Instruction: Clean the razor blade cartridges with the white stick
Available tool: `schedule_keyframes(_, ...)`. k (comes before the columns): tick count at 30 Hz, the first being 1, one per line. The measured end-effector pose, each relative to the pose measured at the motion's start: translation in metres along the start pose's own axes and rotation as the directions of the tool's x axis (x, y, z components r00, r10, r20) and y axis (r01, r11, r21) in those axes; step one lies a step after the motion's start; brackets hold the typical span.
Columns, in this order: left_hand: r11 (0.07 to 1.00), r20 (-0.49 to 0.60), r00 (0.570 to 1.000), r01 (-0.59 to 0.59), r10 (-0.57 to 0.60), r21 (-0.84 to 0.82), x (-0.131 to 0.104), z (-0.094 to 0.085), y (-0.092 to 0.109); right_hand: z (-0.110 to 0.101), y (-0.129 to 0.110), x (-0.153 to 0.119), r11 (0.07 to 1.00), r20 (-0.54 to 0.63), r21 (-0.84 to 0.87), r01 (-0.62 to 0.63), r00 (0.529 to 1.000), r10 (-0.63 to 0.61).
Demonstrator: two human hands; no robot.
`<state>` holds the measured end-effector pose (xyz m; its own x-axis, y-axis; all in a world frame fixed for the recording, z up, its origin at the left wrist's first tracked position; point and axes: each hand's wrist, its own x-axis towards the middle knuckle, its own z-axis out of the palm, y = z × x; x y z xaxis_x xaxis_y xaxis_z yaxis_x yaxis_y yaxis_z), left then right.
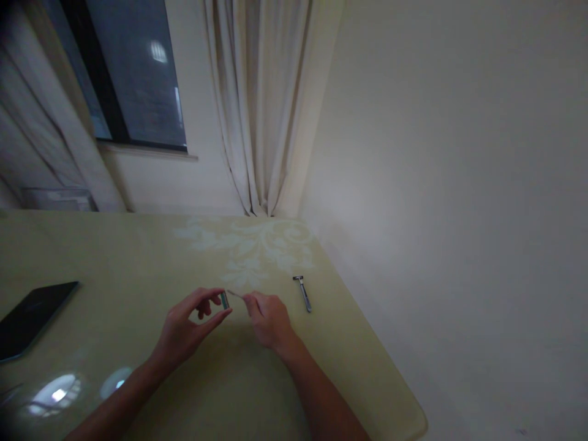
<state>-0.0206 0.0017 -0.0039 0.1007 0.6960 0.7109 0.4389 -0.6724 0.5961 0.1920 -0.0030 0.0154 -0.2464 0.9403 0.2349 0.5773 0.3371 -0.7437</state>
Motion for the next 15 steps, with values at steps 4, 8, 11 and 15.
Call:
schedule_keyframes(4, 1.000, -0.005, 1.000, -0.002, 0.002, -0.010, 0.0000, 0.0012, -0.0006, -0.0001, 0.0011, 0.0010, 0.999, 0.009, 0.022, 0.040, 0.999, -0.040)
schedule_keyframes(8, 1.000, 0.005, 1.000, 0.013, -0.012, -0.021, -0.0005, 0.0008, -0.0006, -0.0035, 0.0021, 0.0016, 0.999, -0.007, -0.037, 0.011, 1.000, -0.011)
schedule_keyframes(11, 0.999, 0.000, 0.999, 0.032, -0.032, -0.016, -0.0006, 0.0008, -0.0005, -0.0058, 0.0003, 0.0013, 1.000, -0.038, -0.023, -0.004, 0.999, 0.004)
schedule_keyframes(15, 0.999, 0.001, 0.999, 0.032, -0.032, -0.023, -0.0003, 0.0001, 0.0002, -0.0061, -0.0044, 0.0003, 0.999, -0.002, -0.019, 0.047, 0.999, -0.047)
